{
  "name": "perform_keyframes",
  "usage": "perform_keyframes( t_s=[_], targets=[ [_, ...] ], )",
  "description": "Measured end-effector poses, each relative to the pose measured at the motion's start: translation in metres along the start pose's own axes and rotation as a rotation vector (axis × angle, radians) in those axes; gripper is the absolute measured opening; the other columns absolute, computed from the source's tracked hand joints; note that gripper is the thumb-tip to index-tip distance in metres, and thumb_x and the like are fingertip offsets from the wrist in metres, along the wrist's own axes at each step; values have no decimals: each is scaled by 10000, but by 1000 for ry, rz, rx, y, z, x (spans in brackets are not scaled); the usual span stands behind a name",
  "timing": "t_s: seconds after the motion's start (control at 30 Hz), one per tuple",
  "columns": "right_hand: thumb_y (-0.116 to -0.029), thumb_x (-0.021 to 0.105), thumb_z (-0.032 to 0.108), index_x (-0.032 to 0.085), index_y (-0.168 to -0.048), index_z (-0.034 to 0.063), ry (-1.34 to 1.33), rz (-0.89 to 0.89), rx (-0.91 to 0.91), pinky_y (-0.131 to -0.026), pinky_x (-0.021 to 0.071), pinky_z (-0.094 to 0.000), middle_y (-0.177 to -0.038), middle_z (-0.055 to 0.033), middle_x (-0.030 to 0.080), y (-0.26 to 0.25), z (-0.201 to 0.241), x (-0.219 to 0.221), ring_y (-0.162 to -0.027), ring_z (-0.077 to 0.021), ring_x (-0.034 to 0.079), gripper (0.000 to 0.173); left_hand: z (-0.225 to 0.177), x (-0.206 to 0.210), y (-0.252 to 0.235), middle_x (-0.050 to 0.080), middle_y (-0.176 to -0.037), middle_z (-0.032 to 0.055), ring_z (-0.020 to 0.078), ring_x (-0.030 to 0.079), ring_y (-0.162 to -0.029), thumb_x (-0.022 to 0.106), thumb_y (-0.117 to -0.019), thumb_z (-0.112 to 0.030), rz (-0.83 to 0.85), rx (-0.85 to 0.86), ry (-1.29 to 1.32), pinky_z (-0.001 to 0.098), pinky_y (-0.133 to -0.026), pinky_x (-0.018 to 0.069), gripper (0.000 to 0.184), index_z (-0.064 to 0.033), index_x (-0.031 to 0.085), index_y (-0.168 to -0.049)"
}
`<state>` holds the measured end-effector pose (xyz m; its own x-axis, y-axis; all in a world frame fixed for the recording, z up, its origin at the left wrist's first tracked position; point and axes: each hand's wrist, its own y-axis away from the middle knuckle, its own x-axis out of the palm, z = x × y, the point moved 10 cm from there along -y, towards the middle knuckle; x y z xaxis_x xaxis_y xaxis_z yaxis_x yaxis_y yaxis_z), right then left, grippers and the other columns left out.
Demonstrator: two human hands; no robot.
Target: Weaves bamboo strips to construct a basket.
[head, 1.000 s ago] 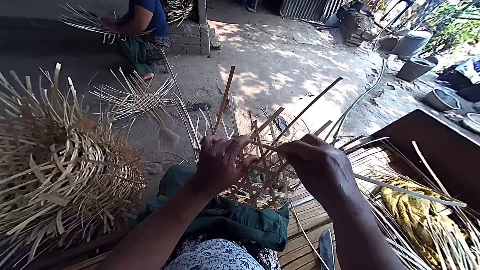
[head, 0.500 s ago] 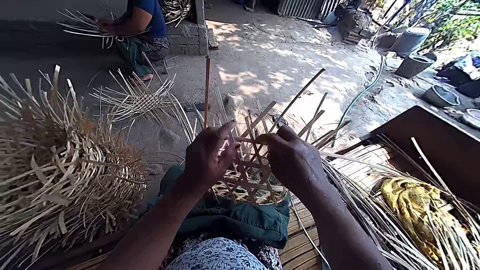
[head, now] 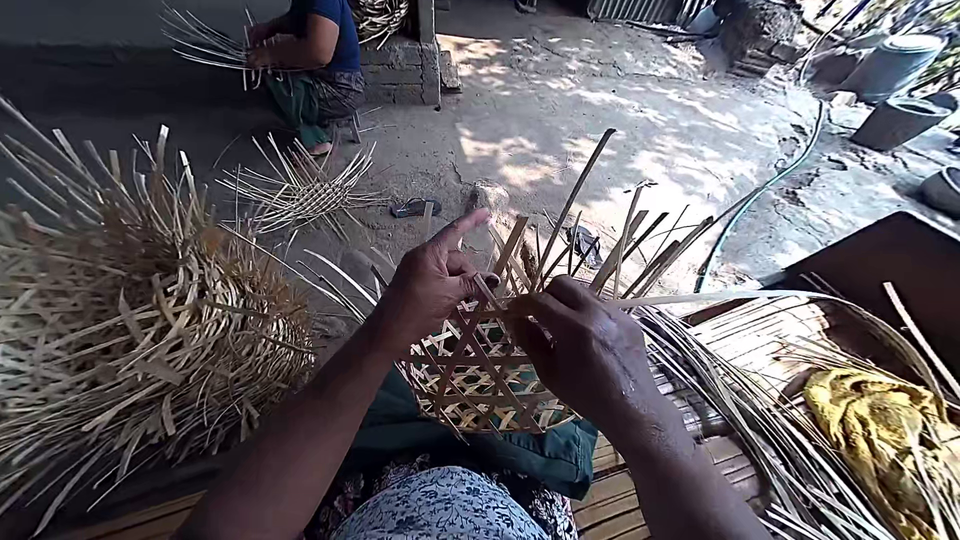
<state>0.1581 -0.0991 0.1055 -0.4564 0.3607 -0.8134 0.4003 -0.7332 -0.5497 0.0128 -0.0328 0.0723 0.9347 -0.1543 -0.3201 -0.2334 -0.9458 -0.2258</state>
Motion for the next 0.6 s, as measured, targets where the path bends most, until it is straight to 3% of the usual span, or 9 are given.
perform_keyframes(
  t_s=[0.07,0.1,0.17,0.23,0.33,0.43,0.53,0.6],
  targets=[
    [-977,605,319,757,-920,153,19,-25,18,-479,461,-358,-744,-24,578,0,-2,-2,-623,-192,601,232,1,2,0,706,-751,22,73,610,-571,783,-891,-83,-31,-6,3,217,-510,494,766,-257,452,-1560],
    [-978,605,316,748,-899,144,26,-36,27,-472,452,-359,-727,-26,566,0,-3,-2,-610,-196,593,237,1,3,1,711,-756,11,63,620,-589,788,-885,-81,-43,-6,5,214,-531,506,670,-220,547,-1494],
    [-975,607,303,727,-860,126,38,-53,38,-460,430,-364,-706,-32,547,1,-4,-3,-590,-205,580,243,-1,5,2,708,-757,-14,38,623,-613,779,-881,-44,-43,-5,31,198,-570,527,361,-125,741,-1231],
    [-974,615,308,722,-851,121,45,-58,51,-455,432,-371,-700,-36,545,2,-4,-3,-580,-212,578,249,-4,8,3,720,-797,-12,33,646,-656,755,-895,-21,-13,35,72,186,-609,550,210,-83,759,-1095],
    [-975,610,325,701,-827,126,63,-52,90,-457,426,-379,-689,-37,534,1,-9,-5,-574,-219,570,265,-14,12,9,686,-810,-16,39,637,-659,660,-967,-54,-19,216,44,194,-594,547,119,-69,647,-1084],
    [-979,613,345,695,-808,134,61,-6,134,-446,428,-388,-700,-35,550,1,-16,-7,-562,-212,573,284,-23,11,21,700,-888,3,62,674,-712,581,-979,-99,-86,403,-30,248,-623,594,74,-50,619,-1020],
    [-953,639,341,685,-764,143,84,24,170,-427,405,-385,-676,-20,550,1,-18,-7,-524,-194,562,278,-35,11,34,698,-939,34,41,642,-739,642,-945,-98,-176,605,-142,207,-643,569,107,-14,655,-1010],
    [-942,651,345,683,-751,146,94,35,186,-422,402,-391,-670,-19,562,1,-19,-6,-512,-194,562,278,-47,14,45,648,-916,60,54,599,-733,671,-948,-104,-256,720,-244,191,-643,535,168,0,674,-1081]
  ],
)
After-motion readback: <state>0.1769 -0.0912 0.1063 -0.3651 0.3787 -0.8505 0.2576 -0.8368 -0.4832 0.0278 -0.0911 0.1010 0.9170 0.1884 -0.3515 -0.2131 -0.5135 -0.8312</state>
